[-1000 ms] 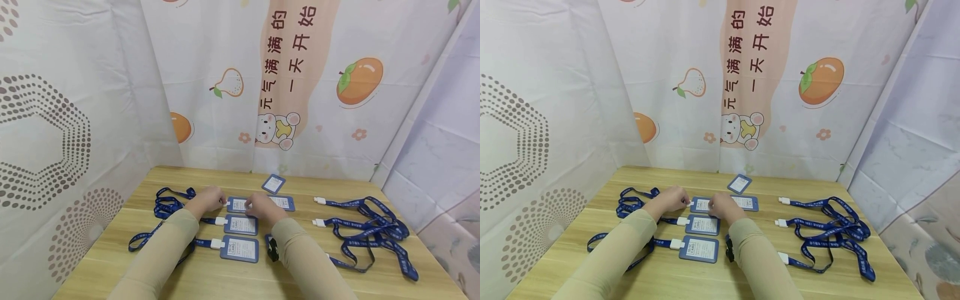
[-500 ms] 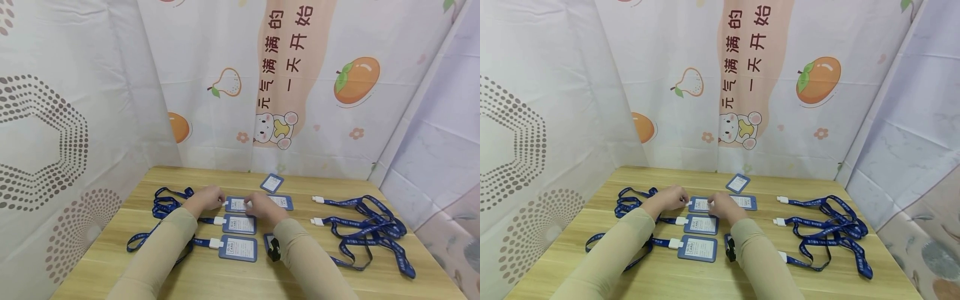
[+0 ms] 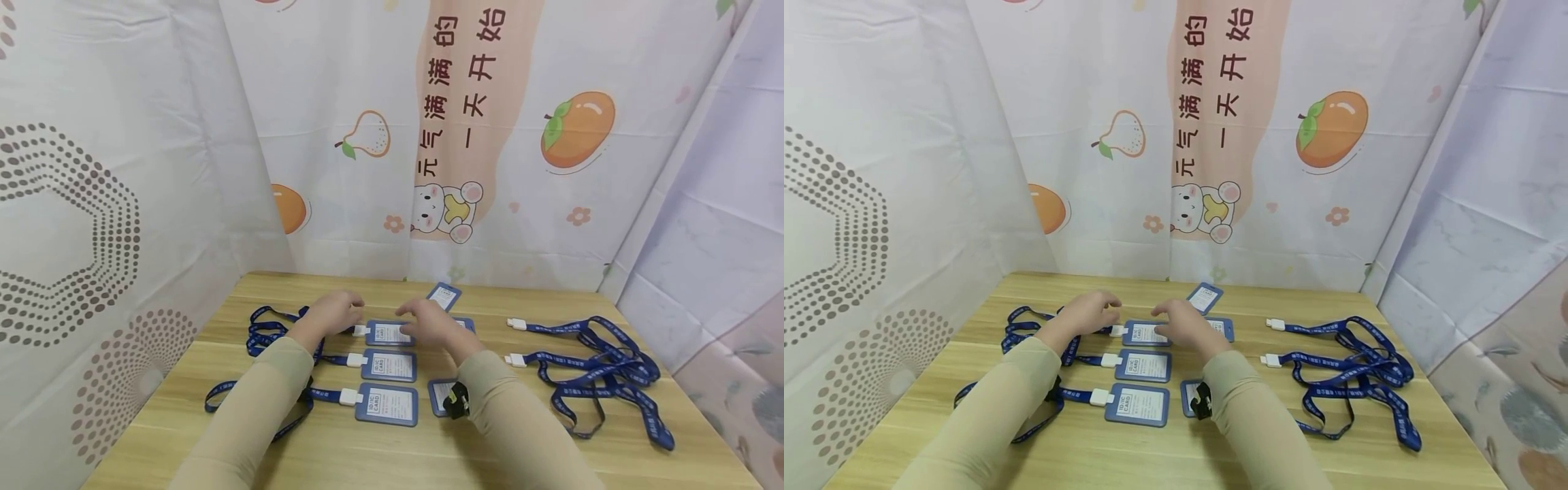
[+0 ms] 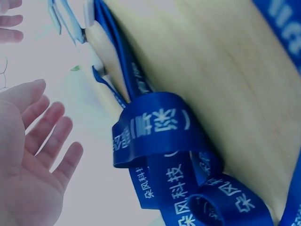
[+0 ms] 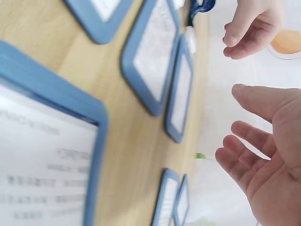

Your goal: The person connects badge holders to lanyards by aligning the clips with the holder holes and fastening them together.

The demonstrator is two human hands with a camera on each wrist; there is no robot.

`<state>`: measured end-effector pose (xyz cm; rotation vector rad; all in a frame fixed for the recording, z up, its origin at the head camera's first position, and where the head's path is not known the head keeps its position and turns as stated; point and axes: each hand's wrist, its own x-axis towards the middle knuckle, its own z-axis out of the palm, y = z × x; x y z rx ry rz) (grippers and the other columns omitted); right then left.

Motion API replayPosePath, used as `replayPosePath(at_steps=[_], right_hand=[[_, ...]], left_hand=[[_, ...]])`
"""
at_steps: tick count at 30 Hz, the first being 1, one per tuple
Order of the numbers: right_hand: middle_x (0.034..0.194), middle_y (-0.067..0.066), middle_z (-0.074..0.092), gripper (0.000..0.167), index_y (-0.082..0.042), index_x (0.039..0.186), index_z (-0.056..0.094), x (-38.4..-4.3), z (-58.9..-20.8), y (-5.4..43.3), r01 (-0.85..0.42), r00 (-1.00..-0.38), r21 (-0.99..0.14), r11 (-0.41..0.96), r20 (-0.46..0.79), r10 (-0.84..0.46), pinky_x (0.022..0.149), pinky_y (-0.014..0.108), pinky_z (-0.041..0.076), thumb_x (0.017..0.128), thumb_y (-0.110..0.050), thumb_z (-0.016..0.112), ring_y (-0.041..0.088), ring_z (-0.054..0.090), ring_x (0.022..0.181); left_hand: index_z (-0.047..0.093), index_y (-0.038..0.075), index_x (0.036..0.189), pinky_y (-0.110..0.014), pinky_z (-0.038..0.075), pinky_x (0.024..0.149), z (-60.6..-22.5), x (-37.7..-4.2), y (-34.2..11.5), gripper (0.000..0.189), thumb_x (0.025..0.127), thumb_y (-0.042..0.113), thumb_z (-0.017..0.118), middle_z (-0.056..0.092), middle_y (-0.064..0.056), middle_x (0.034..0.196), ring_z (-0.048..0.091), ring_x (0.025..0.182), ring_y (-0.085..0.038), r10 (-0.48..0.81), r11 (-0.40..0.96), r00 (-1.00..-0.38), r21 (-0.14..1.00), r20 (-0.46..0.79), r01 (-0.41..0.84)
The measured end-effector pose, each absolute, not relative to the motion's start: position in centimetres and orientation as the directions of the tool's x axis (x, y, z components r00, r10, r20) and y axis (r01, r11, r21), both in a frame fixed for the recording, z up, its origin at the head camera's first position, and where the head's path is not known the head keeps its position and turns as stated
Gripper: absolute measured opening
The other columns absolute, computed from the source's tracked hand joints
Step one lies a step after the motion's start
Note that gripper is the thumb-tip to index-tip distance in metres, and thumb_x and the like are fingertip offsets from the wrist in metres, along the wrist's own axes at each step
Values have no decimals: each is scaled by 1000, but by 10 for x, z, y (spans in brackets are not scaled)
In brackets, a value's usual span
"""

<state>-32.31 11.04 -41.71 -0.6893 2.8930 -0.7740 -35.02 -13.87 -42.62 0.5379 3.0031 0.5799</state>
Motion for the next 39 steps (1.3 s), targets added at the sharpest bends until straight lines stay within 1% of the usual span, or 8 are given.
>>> replayPosePath(at_steps=[6, 15, 22, 27, 29, 31, 36, 39], right_hand=[[130, 5, 66, 29, -15, 123, 72, -320, -400, 112, -455, -881, -484, 748, 122, -457, 101, 47, 50, 95, -17, 73, 31, 59, 122], [129, 5, 67, 29, -13, 123, 72, -313, -379, 118, -524, -845, -494, 694, 198, -497, 97, 45, 54, 94, -17, 73, 30, 60, 120], [132, 7, 66, 30, -11, 124, 71, -304, -366, 124, -553, -829, -481, 680, 236, -508, 95, 44, 55, 94, -16, 74, 31, 61, 119], [130, 8, 67, 30, -10, 123, 71, -301, -364, 133, -590, -805, -458, 665, 267, -530, 92, 43, 56, 93, -14, 74, 29, 63, 114], [129, 8, 67, 31, -9, 123, 71, -301, -365, 137, -596, -800, -462, 656, 271, -536, 93, 44, 56, 93, -13, 75, 28, 63, 114], [130, 10, 66, 31, -8, 123, 71, -300, -365, 142, -604, -794, -463, 649, 278, -540, 92, 45, 57, 92, -12, 75, 30, 62, 115], [133, 9, 65, 33, -9, 124, 71, -298, -363, 154, -587, -807, -468, 660, 275, -523, 92, 45, 56, 93, -15, 75, 33, 61, 118], [132, 8, 65, 33, -10, 125, 71, -296, -361, 161, -594, -803, -462, 659, 285, -524, 91, 45, 57, 93, -16, 76, 31, 61, 117]], left_hand=[[68, 12, 131, -48, 50, 101, -415, -352, -143, 35, 99, 27, 67, 67, -7, 131, 61, 121, -29, 358, 851, -923, 358, 143, 385], [68, 13, 131, -45, 51, 101, -395, -346, -142, 34, 100, 27, 67, 66, -7, 132, 61, 120, -27, 376, 826, -900, 360, 221, 433], [68, 15, 130, -45, 51, 100, -386, -339, -134, 35, 99, 31, 68, 66, -5, 131, 61, 119, -25, 380, 815, -887, 359, 262, 455], [69, 14, 129, -45, 52, 99, -383, -333, -124, 36, 98, 32, 68, 66, -5, 131, 60, 118, -25, 413, 788, -862, 360, 292, 499], [69, 14, 129, -44, 52, 99, -382, -331, -120, 36, 98, 32, 69, 66, -5, 131, 60, 118, -24, 424, 776, -853, 364, 303, 515], [69, 14, 128, -42, 52, 99, -382, -328, -116, 36, 98, 32, 69, 66, -4, 130, 60, 118, -23, 432, 766, -846, 367, 313, 527], [68, 15, 129, -40, 52, 98, -382, -322, -107, 36, 98, 33, 69, 64, -2, 130, 60, 118, -21, 451, 751, -833, 369, 321, 548], [68, 16, 131, -41, 50, 101, -381, -318, -101, 38, 97, 34, 70, 64, -2, 131, 59, 120, -21, 456, 745, -833, 378, 314, 550]])
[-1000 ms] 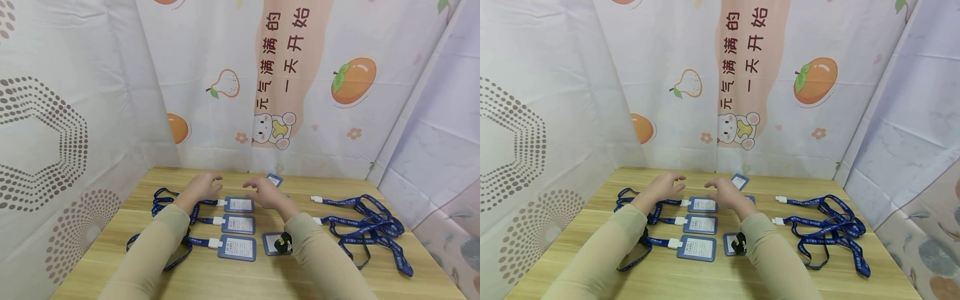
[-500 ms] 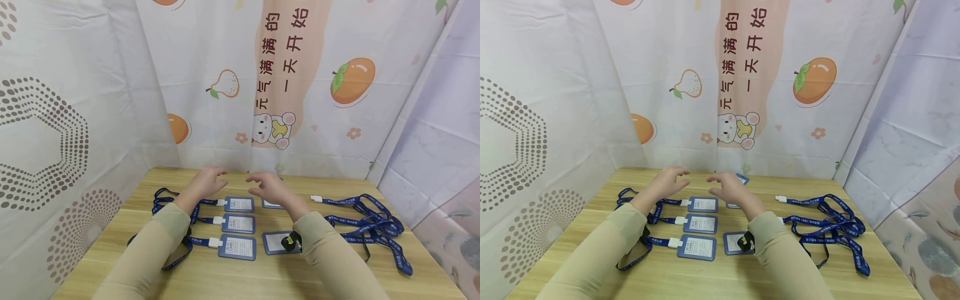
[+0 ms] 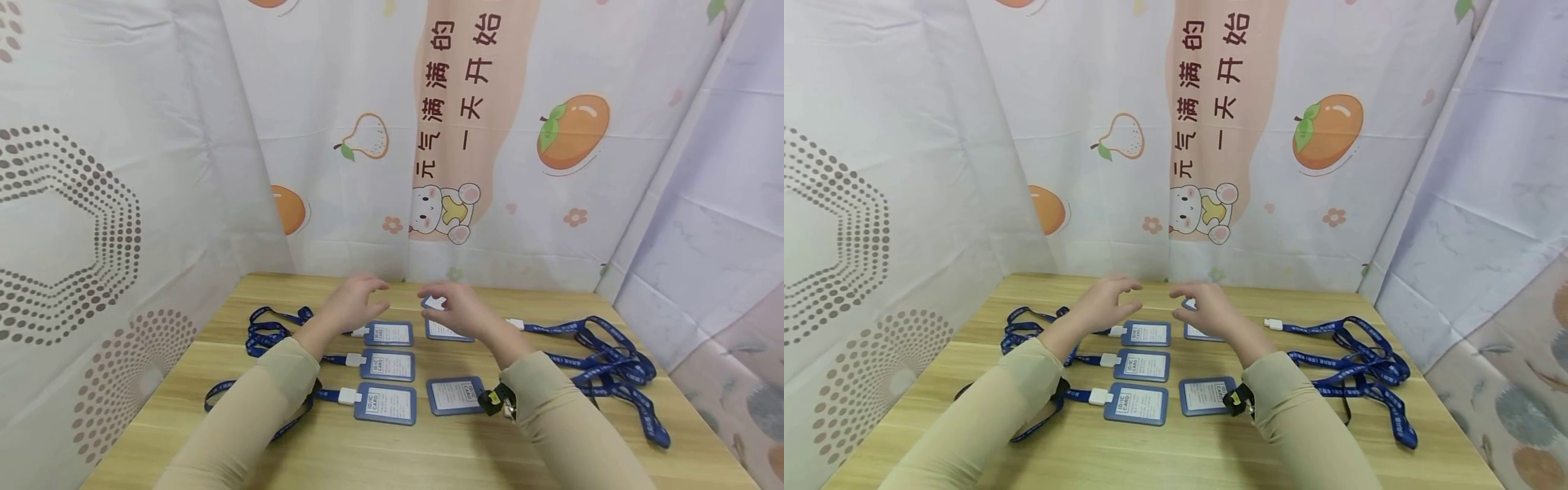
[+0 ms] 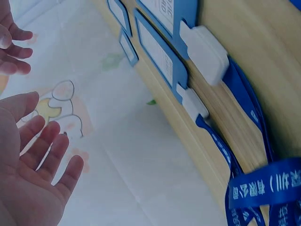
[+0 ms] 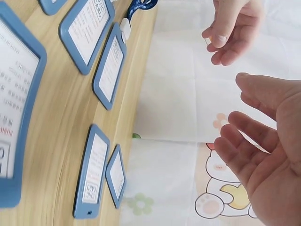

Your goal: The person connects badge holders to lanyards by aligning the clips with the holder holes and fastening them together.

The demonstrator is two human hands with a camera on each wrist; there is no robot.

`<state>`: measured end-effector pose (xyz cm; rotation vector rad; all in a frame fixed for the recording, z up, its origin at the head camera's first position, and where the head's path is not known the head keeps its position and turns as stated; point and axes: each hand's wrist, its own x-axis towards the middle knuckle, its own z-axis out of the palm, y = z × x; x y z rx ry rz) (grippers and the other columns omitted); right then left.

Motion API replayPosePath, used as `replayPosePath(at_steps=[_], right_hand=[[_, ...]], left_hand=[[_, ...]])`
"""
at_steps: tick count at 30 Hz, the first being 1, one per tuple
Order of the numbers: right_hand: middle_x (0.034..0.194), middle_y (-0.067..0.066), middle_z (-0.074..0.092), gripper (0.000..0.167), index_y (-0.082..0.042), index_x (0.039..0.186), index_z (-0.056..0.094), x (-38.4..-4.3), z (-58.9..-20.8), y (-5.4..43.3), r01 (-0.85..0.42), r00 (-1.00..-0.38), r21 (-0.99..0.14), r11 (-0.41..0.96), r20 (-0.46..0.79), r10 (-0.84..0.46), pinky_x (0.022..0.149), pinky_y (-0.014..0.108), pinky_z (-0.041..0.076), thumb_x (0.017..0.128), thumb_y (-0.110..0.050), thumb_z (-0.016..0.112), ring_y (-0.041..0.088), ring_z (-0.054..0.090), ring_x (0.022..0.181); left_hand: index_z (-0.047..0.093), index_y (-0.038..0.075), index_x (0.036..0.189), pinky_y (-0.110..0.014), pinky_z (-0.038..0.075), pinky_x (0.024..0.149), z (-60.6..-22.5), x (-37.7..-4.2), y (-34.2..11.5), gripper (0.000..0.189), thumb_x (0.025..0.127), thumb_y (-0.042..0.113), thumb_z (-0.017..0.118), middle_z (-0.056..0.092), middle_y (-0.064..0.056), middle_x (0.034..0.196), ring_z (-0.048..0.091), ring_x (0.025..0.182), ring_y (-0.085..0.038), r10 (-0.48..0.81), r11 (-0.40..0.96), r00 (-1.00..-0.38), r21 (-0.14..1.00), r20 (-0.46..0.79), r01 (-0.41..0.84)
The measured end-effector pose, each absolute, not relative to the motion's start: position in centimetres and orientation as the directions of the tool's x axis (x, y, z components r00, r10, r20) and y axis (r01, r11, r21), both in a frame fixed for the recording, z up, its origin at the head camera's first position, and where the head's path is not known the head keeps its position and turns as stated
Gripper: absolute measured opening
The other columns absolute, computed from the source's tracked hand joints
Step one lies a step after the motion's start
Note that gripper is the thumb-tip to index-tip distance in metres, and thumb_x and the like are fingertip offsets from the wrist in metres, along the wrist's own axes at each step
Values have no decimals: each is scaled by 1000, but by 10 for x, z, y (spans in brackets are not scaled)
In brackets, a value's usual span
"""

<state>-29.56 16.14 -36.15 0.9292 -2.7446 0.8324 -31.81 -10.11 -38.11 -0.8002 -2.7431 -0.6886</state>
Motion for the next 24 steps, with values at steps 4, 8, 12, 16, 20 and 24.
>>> replayPosePath(at_steps=[4, 8, 12, 16, 20, 24], right_hand=[[127, 6, 68, 33, -12, 124, 72, -291, -359, 170, -621, -783, -448, 644, 311, -539, 87, 44, 58, 91, -15, 78, 28, 62, 110], [124, 7, 69, 35, -12, 124, 71, -287, -358, 180, -622, -782, -452, 640, 317, -536, 85, 44, 57, 91, -18, 79, 25, 62, 105], [126, 7, 67, 38, -12, 127, 70, -283, -357, 188, -594, -802, -469, 654, 284, -525, 88, 47, 57, 91, -21, 79, 23, 62, 108], [131, 7, 65, 41, -13, 130, 68, -279, -355, 197, -559, -826, -469, 684, 244, -508, 92, 50, 55, 92, -23, 77, 27, 60, 113], [137, 9, 62, 42, -13, 133, 66, -275, -353, 205, -546, -835, -460, 701, 231, -499, 94, 51, 55, 93, -23, 75, 32, 59, 117], [141, 11, 60, 44, -12, 134, 66, -272, -351, 212, -546, -836, -445, 710, 233, -497, 93, 52, 55, 93, -23, 76, 35, 60, 118]], left_hand=[[67, 17, 132, -41, 49, 104, -382, -314, -95, 40, 96, 35, 71, 63, -1, 132, 57, 125, -21, 462, 738, -834, 390, 302, 550], [66, 17, 133, -39, 48, 104, -385, -312, -89, 43, 95, 36, 73, 63, 0, 132, 57, 125, -20, 479, 733, -824, 378, 302, 565], [65, 16, 133, -39, 48, 104, -386, -309, -84, 45, 94, 36, 74, 63, -1, 131, 57, 124, -20, 497, 721, -810, 371, 311, 585], [64, 16, 134, -42, 45, 108, -388, -305, -79, 47, 94, 38, 74, 62, -2, 135, 55, 128, -23, 512, 717, -802, 361, 308, 597], [64, 16, 135, -42, 43, 110, -390, -302, -74, 48, 93, 37, 74, 60, -3, 138, 52, 131, -23, 524, 711, -796, 360, 302, 604], [64, 15, 135, -42, 43, 110, -389, -299, -69, 47, 93, 36, 74, 60, -4, 138, 52, 131, -23, 539, 698, -787, 363, 300, 617]])
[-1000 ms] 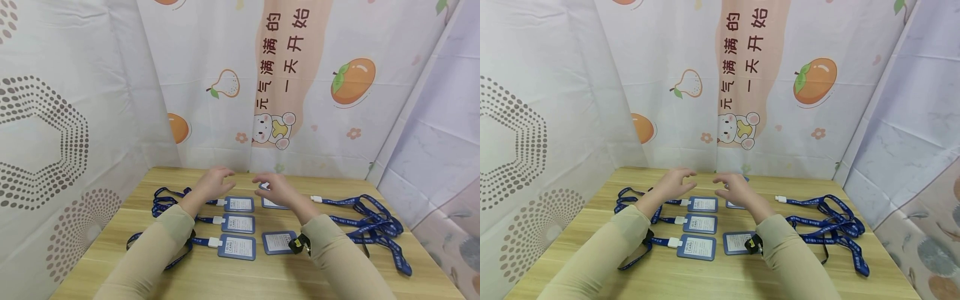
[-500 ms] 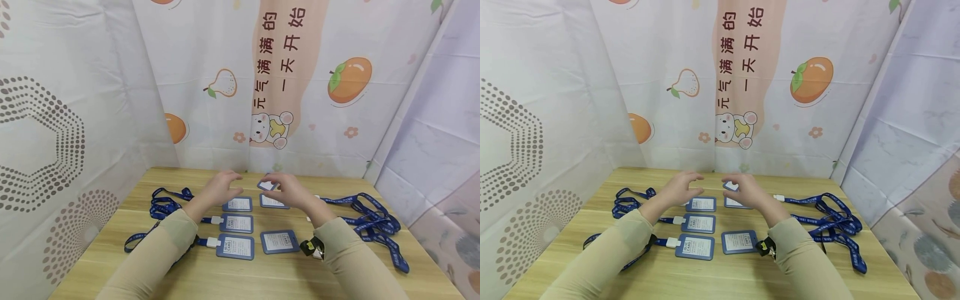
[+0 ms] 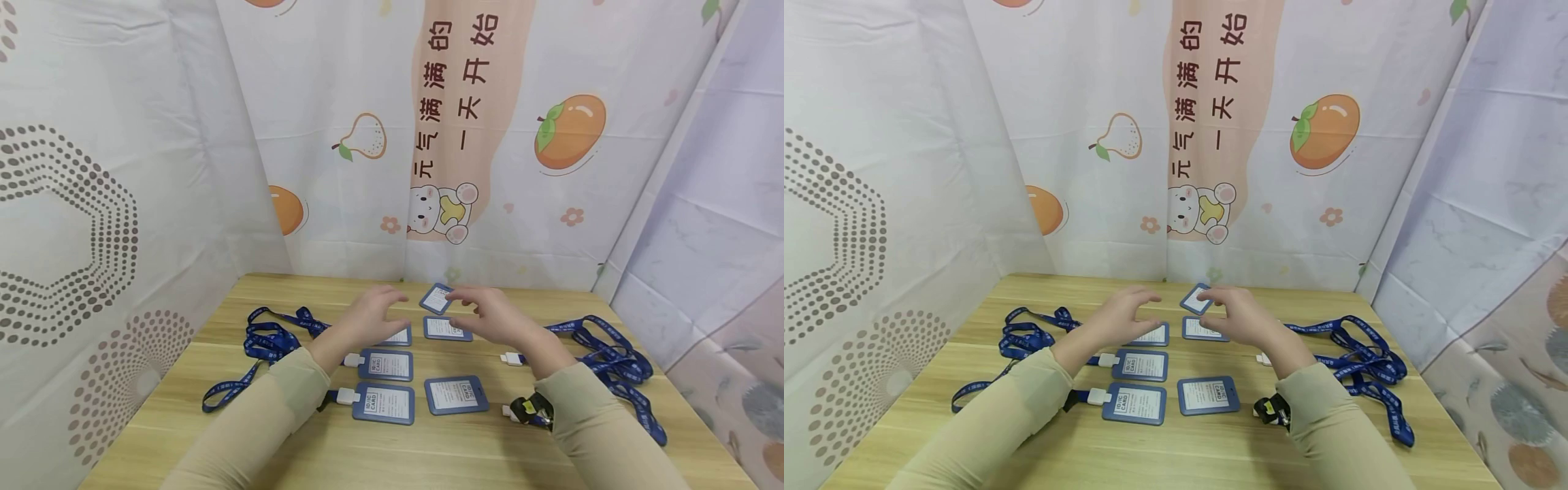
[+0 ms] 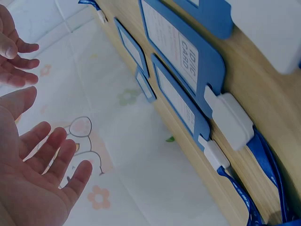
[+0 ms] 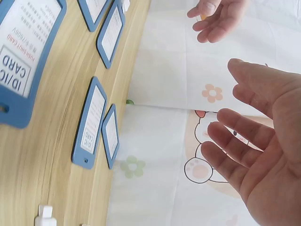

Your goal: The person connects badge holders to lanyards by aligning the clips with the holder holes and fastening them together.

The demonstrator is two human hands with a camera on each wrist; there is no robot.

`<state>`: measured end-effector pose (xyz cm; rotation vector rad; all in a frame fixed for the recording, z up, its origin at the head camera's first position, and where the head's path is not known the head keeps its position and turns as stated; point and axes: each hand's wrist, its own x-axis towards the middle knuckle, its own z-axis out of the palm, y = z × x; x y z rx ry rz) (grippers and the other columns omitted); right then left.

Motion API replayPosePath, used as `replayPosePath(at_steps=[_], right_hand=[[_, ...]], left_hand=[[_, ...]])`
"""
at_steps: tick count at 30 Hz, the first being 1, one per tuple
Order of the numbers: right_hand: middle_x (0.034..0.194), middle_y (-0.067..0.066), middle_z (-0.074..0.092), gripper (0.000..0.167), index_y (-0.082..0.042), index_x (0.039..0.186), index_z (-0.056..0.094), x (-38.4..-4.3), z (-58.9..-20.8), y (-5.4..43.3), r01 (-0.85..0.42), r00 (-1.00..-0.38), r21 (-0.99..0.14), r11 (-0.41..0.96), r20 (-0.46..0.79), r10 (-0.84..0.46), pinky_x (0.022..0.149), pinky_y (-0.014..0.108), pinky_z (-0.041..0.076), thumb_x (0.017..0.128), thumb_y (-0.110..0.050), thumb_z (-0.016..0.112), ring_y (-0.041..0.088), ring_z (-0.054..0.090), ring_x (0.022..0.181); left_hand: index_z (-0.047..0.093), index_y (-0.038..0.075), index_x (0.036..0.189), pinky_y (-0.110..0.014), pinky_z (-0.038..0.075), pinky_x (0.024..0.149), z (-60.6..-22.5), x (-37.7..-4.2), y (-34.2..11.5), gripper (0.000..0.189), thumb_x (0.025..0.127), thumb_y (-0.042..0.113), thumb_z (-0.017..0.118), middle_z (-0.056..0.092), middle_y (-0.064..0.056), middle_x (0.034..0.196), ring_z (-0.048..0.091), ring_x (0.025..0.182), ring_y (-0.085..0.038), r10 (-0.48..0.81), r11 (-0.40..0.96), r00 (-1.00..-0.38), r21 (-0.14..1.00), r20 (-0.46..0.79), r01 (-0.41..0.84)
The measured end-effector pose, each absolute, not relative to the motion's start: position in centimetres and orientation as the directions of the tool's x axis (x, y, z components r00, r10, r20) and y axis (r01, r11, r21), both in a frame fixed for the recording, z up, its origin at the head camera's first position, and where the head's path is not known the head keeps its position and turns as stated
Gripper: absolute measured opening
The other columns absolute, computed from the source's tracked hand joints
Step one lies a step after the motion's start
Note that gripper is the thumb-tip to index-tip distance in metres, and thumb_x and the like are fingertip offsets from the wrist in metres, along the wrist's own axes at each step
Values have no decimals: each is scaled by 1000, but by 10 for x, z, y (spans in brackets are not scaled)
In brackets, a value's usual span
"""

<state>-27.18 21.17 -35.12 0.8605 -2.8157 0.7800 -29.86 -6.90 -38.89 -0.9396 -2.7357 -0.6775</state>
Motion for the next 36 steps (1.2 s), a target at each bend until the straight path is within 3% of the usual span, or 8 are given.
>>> replayPosePath(at_steps=[9, 22, 36], right_hand=[[134, 5, 65, 43, -16, 133, 67, -266, -353, 226, -532, -845, -426, 732, 211, -492, 93, 52, 54, 92, -22, 77, 32, 61, 117], [133, 7, 65, 44, -14, 133, 67, -256, -354, 246, -483, -873, -408, 775, 151, -464, 94, 54, 53, 93, -29, 76, 34, 61, 118], [130, 7, 66, 42, -13, 130, 68, -244, -354, 265, -492, -868, -366, 790, 130, -480, 90, 53, 56, 94, -32, 76, 32, 63, 113]], left_hand=[[64, 17, 134, -43, 44, 109, -390, -289, -55, 50, 93, 43, 74, 59, -4, 140, 51, 133, -23, 560, 698, -786, 362, 261, 618], [61, 18, 140, -41, 48, 105, -396, -276, -36, 62, 91, 56, 69, 58, -2, 140, 53, 130, -21, 594, 707, -772, 311, 228, 635], [60, 16, 141, -42, 43, 110, -403, -265, -19, 68, 89, 59, 71, 54, -6, 147, 49, 136, -24, 656, 660, -726, 310, 206, 685]])
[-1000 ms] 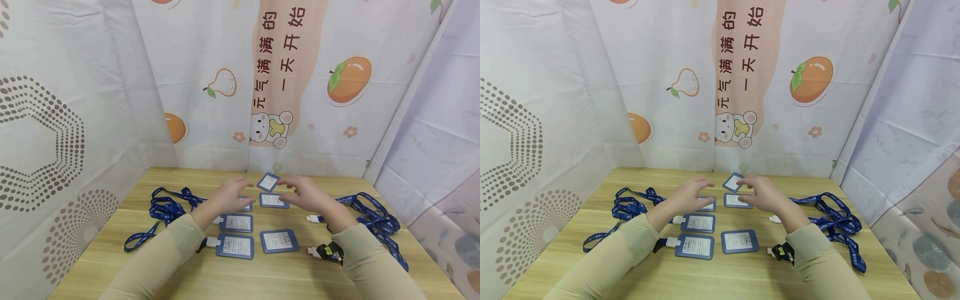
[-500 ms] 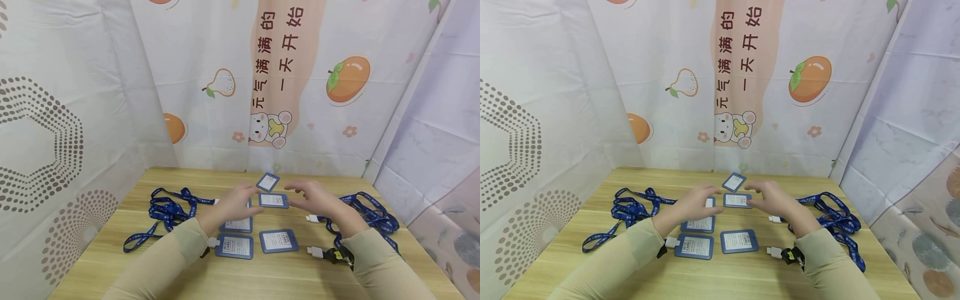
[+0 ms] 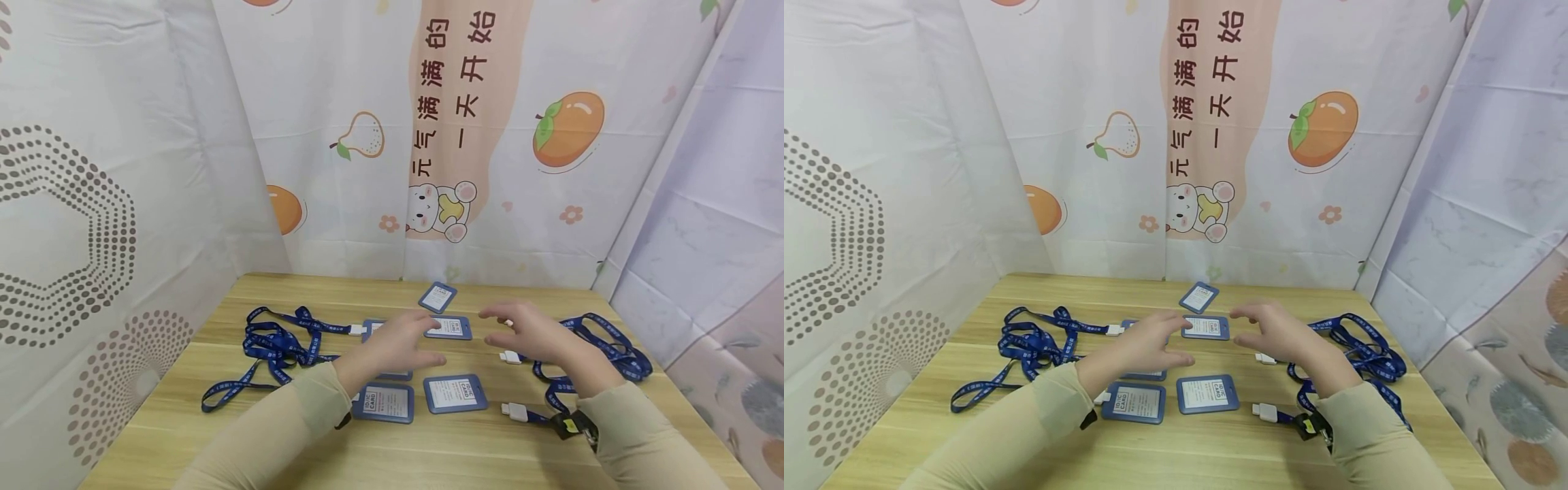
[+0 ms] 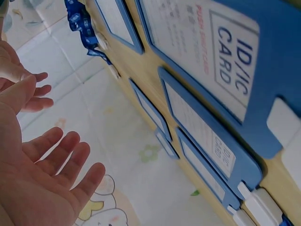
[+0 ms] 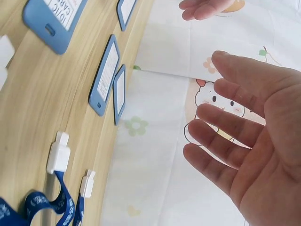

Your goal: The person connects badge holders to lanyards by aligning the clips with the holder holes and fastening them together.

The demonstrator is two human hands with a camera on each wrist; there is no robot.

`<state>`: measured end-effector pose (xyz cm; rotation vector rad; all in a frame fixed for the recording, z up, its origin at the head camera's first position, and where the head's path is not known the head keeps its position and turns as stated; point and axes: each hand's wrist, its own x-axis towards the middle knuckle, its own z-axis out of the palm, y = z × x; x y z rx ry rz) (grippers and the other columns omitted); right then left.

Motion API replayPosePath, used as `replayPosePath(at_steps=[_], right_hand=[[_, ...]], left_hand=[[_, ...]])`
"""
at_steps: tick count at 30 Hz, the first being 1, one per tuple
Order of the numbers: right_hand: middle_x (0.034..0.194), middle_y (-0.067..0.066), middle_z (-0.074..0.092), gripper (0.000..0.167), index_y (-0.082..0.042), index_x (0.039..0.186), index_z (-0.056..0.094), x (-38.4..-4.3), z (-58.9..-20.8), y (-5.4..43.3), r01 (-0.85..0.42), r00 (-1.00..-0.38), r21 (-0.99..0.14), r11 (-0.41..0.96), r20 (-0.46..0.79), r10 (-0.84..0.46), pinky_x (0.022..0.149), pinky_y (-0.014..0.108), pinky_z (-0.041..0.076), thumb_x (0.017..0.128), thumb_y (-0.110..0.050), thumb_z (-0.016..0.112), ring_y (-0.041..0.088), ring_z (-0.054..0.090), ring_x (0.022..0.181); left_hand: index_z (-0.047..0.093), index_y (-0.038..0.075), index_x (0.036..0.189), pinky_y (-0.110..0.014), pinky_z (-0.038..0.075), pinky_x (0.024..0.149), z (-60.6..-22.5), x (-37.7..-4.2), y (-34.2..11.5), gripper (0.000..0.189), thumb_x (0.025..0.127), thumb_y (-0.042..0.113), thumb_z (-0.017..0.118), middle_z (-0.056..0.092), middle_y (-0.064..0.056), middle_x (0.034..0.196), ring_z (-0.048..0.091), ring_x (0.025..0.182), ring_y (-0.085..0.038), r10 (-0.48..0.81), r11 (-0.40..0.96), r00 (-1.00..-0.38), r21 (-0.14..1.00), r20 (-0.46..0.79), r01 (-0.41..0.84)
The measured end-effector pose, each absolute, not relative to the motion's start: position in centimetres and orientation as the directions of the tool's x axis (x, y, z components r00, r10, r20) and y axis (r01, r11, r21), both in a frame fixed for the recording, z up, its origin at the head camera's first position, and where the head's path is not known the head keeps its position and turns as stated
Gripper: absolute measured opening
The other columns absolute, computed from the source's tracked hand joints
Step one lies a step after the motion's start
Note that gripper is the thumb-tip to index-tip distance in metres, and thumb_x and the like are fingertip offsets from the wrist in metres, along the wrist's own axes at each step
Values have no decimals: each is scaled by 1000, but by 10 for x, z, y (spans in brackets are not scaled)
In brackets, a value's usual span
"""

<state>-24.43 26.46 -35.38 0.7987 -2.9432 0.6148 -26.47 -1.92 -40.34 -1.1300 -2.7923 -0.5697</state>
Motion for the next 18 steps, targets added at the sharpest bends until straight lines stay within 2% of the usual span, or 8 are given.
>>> replayPosePath(at_steps=[4, 11, 18], right_hand=[[128, 8, 67, 41, -13, 129, 69, -240, -356, 271, -492, -868, -350, 797, 125, -481, 89, 54, 56, 93, -33, 76, 34, 63, 112], [127, 5, 68, 45, -14, 129, 69, -233, -359, 279, -482, -873, -339, 808, 101, -478, 87, 49, 57, 90, -33, 79, 28, 63, 110], [133, 12, 65, 51, -11, 130, 68, -228, -362, 288, -469, -877, -333, 818, 68, -476, 84, 46, 58, 88, -40, 80, 31, 65, 109]], left_hand=[[59, 17, 142, -42, 43, 110, -405, -260, -14, 69, 89, 59, 71, 53, -5, 148, 49, 137, -24, 665, 661, -724, 307, 183, 684], [55, 19, 146, -44, 46, 107, -409, -252, -3, 75, 86, 62, 71, 51, -3, 150, 50, 135, -24, 664, 684, -738, 301, 122, 665], [56, 21, 145, -42, 48, 106, -413, -244, 5, 77, 84, 64, 73, 52, -1, 149, 51, 134, -22, 674, 691, -734, 278, 85, 667]])
